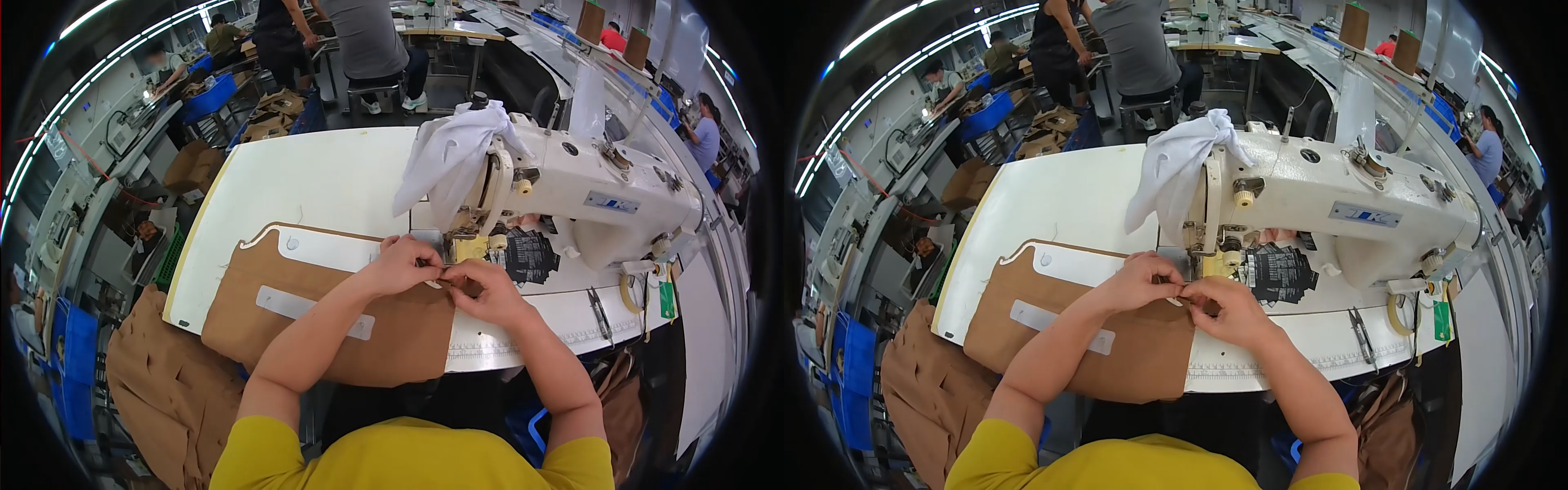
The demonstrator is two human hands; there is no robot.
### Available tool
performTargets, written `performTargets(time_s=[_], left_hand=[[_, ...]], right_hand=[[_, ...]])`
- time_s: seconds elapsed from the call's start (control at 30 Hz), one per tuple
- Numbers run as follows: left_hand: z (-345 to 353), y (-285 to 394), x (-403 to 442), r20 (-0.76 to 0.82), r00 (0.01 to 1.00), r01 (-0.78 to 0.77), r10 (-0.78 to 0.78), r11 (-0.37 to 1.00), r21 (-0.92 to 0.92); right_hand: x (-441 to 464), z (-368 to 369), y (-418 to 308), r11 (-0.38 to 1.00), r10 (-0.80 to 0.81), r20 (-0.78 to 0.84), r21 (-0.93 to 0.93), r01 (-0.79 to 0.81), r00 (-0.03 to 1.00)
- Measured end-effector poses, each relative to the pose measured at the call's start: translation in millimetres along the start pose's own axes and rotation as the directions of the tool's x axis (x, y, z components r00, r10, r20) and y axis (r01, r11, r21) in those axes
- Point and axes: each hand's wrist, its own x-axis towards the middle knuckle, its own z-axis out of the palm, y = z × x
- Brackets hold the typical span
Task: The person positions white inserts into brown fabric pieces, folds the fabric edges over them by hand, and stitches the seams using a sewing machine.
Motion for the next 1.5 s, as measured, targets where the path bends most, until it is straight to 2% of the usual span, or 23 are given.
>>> performTargets(time_s=[0.07, 0.23, 0.3, 0.33, 0.4, 0.5, 0.57, 0.63, 0.7, 0.73, 0.8, 0.93, 1.0, 1.03, 1.1, 1.13, 1.2, 1.23, 1.3, 1.37, 1.43, 1.47, 1.5], left_hand=[[-2, -1, 3, 0.003, 1.0, -0.009, 0.009, 1.0, -0.006], [-12, 6, 13, 0.19, 0.976, 0.13, -0.109, 0.987, -0.1], [-13, 7, 17, 0.2, 0.977, 0.076, -0.069, 0.997, -0.025], [-13, 7, 19, 0.212, 0.977, 0.021, -0.03, 0.999, 0.048], [-11, 8, 22, 0.228, 0.973, 0.009, -0.021, 0.998, 0.055], [-9, 5, 25, 0.257, 0.966, 0.005, -0.008, 1.0, 0.011], [-7, 1, 25, 0.271, 0.963, 0.017, -0.005, 0.999, -0.043], [-6, 2, 21, 0.202, 0.979, -0.009, 0.01, 1.0, -0.008], [-4, 1, 17, 0.193, 0.98, -0.055, 0.047, 0.998, 0.039], [-5, 3, 16, 0.158, 0.985, -0.082, 0.073, 0.995, 0.052], [-7, 5, 14, 0.127, 0.987, -0.114, 0.104, 0.99, 0.078], [-5, 1, 13, 0.108, 0.99, -0.096, 0.092, 0.995, 0.028], [-4, 2, 13, 0.113, 0.991, -0.075, 0.071, 0.997, 0.027], [-2, 1, 14, 0.089, 0.991, -0.1, 0.097, 0.994, 0.038], [-5, -2, 20, 0.167, 0.98, -0.124, 0.107, 0.988, 0.093], [-5, -3, 19, 0.17, 0.979, -0.127, 0.116, 0.99, 0.054], [-11, -4, 19, 0.164, 0.97, -0.18, 0.178, 0.984, -0.002], [-11, -2, 17, 0.168, 0.972, -0.168, 0.167, 0.986, -0.011], [-15, 3, 15, 0.205, 0.973, -0.066, 0.102, 0.982, -0.176], [-14, 2, 13, 0.187, 0.978, -0.064, 0.094, 0.985, -0.158], [-14, 7, 10, 0.06, 0.99, -0.111, 0.124, 0.976, -0.186], [-15, 10, 8, 0.059, 0.991, -0.11, 0.123, 0.976, -0.188], [-18, 15, 6, 0.074, 0.985, -0.154, 0.154, 0.988, -0.004]], right_hand=[[1, 1, 2, 0.998, -0.033, -0.027, -0.045, 0.032, 0.999], [3, 1, 14, 0.952, -0.2, -0.073, -0.25, 0.177, 0.977], [6, 0, 16, 0.877, -0.375, -0.063, -0.348, 0.332, 0.925], [6, 0, 15, 0.876, -0.376, -0.063, -0.349, 0.332, 0.925], [7, 1, 8, 0.783, -0.442, -0.008, -0.492, 0.381, 0.897], [9, 1, 5, 0.676, -0.529, 0.026, -0.592, 0.439, 0.848], [11, 3, 8, 0.691, -0.514, 0.003, -0.592, 0.416, 0.858], [8, 6, 11, 0.705, -0.501, -0.018, -0.589, 0.396, 0.865], [8, 8, 13, 0.829, -0.363, -0.124, -0.496, 0.259, 0.924], [7, 9, 12, 0.83, -0.365, -0.133, -0.496, 0.257, 0.922], [6, 13, 11, 0.953, -0.137, -0.211, -0.295, 0.07, 0.968], [4, 10, 12, 0.954, -0.098, -0.191, -0.298, 0.038, 0.977], [5, 0, 15, 0.909, -0.259, -0.094, -0.36, 0.21, 0.961], [6, -2, 15, 0.917, -0.233, -0.087, -0.352, 0.189, 0.969], [3, -4, 16, 0.853, -0.329, -0.045, -0.443, 0.276, 0.943], [3, -4, 17, 0.864, -0.303, -0.037, -0.433, 0.258, 0.952], [6, -2, 17, 0.825, -0.384, -0.047, -0.467, 0.319, 0.922], [6, -1, 18, 0.832, -0.374, -0.044, -0.458, 0.314, 0.926], [8, 0, 18, 0.821, -0.382, -0.06, -0.481, 0.308, 0.922], [8, 0, 17, 0.817, -0.375, -0.047, -0.488, 0.306, 0.926], [9, -1, 16, 0.813, -0.363, -0.035, -0.5, 0.298, 0.931], [9, -1, 16, 0.814, -0.361, -0.034, -0.499, 0.297, 0.932], [9, -1, 16, 0.807, -0.367, -0.035, -0.509, 0.299, 0.93]])
